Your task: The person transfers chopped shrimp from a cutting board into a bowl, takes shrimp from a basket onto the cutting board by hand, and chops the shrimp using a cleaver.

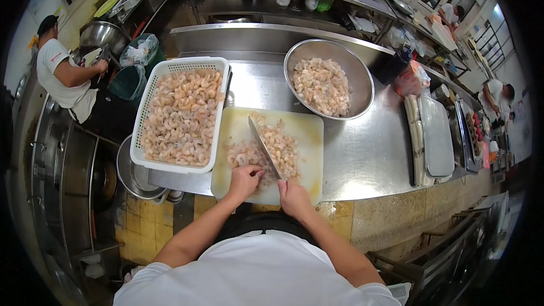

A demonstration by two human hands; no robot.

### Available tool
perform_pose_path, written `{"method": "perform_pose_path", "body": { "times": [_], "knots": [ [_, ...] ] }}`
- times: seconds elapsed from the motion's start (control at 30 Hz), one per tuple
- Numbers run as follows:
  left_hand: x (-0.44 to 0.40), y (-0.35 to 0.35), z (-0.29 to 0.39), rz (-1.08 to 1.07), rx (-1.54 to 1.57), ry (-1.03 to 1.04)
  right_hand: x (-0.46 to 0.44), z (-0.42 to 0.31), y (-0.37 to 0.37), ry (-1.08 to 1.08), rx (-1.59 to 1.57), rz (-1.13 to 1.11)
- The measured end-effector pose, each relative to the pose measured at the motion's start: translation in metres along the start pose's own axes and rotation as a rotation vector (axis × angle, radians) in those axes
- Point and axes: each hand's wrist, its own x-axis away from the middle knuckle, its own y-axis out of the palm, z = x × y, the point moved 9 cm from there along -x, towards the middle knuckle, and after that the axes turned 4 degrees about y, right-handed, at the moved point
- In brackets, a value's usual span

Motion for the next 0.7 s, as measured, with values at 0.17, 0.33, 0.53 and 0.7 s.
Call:
{"method": "perform_pose_path", "body": {
  "times": [0.17,0.33,0.53,0.7],
  "knots": [
    [-0.001,-0.006,0.007,0.013,-0.04,0.057,-0.004,-0.017,-0.016,0.038,-0.011,-0.046],
    [0.002,-0.009,0.007,0.018,0.005,0.01,0.007,-0.045,-0.027,0.046,-0.032,-0.012],
    [-0.001,0.0,-0.006,0.066,0.001,0.043,-0.01,-0.022,-0.002,0.042,0.032,-0.046],
    [0.01,-0.018,0.003,0.095,0.132,-0.038,0.018,-0.053,-0.034,0.039,-0.095,-0.046]
  ]
}}
